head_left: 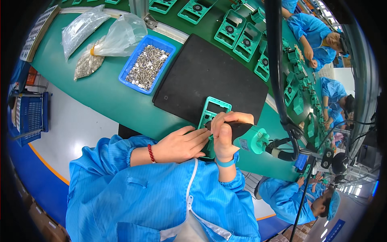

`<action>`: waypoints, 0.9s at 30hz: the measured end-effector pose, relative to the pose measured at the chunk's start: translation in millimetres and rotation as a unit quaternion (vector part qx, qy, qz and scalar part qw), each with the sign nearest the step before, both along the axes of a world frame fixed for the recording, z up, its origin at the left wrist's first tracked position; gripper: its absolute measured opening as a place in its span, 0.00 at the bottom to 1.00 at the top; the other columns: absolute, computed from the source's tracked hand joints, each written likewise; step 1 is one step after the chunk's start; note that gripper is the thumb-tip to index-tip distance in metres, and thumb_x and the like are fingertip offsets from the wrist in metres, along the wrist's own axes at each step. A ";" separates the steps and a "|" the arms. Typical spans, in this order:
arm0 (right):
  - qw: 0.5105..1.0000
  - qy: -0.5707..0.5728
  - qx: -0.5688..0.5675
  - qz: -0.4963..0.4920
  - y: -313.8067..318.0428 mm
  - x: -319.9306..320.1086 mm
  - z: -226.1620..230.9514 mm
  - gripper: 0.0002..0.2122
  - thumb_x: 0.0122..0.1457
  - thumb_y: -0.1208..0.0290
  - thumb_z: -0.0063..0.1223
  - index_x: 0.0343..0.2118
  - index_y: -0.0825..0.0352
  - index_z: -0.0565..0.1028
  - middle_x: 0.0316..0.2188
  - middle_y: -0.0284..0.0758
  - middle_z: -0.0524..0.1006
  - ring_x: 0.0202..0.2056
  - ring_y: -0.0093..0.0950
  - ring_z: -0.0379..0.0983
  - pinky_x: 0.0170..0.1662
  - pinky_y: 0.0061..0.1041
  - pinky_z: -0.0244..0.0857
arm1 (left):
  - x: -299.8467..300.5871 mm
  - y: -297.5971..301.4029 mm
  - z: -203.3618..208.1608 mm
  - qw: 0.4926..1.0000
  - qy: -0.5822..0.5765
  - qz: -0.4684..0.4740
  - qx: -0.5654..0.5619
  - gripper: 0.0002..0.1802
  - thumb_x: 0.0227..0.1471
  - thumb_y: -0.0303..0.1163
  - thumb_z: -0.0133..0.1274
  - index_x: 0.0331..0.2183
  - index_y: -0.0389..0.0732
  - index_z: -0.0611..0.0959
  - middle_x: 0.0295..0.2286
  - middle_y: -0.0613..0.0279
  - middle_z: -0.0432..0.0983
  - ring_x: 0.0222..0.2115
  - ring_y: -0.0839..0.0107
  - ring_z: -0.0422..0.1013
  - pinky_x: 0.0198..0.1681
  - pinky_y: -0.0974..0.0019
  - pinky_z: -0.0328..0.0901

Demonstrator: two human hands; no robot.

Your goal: The person assembles plastic housings for electronic devices by securing them with screws using an electric screwdriver.

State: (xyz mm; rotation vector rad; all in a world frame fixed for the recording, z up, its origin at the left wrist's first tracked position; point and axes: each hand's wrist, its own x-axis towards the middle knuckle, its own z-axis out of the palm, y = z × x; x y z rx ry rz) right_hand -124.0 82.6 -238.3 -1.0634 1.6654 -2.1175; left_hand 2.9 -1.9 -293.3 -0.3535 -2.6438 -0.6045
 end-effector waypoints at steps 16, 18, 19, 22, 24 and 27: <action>0.999 -0.017 -0.015 -0.036 5.3 -3.3 -10.5 0.11 0.58 0.77 0.57 0.38 0.69 0.65 0.21 0.33 0.69 0.18 0.20 0.63 0.22 0.21 0.61 | -8.8 5.6 10.0 1.000 -0.014 -0.025 0.002 0.27 0.57 0.51 0.50 0.46 0.37 0.78 0.50 0.55 0.73 0.54 0.61 0.67 0.55 0.56 0.61; 0.988 0.098 0.025 -0.121 2.0 1.8 -5.0 0.11 0.54 0.82 0.58 0.38 0.69 0.69 0.25 0.34 0.71 0.24 0.20 0.68 0.28 0.21 0.66 | -6.4 8.4 8.4 0.998 -0.049 -0.031 -0.019 0.30 0.56 0.54 0.49 0.48 0.37 0.77 0.50 0.54 0.72 0.56 0.60 0.65 0.57 0.53 0.59; 0.990 0.088 0.039 -0.108 2.8 1.5 3.6 0.12 0.53 0.84 0.59 0.38 0.69 0.70 0.28 0.35 0.72 0.25 0.20 0.69 0.30 0.21 0.67 | -6.1 7.7 11.0 0.997 -0.068 -0.038 -0.025 0.30 0.56 0.54 0.50 0.48 0.37 0.77 0.50 0.54 0.72 0.56 0.60 0.65 0.57 0.53 0.59; 0.986 0.105 0.027 -0.128 13.5 -1.4 19.9 0.13 0.53 0.83 0.59 0.39 0.69 0.70 0.27 0.35 0.72 0.24 0.21 0.69 0.28 0.21 0.66 | -5.1 9.4 21.5 0.995 -0.071 -0.044 -0.054 0.30 0.57 0.53 0.50 0.48 0.37 0.77 0.50 0.54 0.72 0.55 0.59 0.66 0.56 0.56 0.61; 0.983 0.064 -0.104 -0.140 24.8 -10.4 37.3 0.12 0.58 0.76 0.56 0.41 0.69 0.66 0.21 0.34 0.69 0.19 0.20 0.65 0.22 0.20 0.62 | -12.1 6.8 36.7 0.994 -0.061 -0.041 -0.075 0.29 0.57 0.52 0.51 0.49 0.38 0.77 0.50 0.54 0.73 0.54 0.59 0.67 0.55 0.57 0.61; 0.964 0.139 -0.078 -0.214 56.8 -40.3 62.4 0.10 0.59 0.76 0.53 0.40 0.69 0.65 0.17 0.32 0.67 0.15 0.20 0.61 0.18 0.19 0.58 | -26.6 -7.3 59.9 0.992 -0.090 -0.088 0.003 0.22 0.53 0.38 0.54 0.49 0.40 0.78 0.50 0.55 0.73 0.52 0.62 0.70 0.50 0.63 0.63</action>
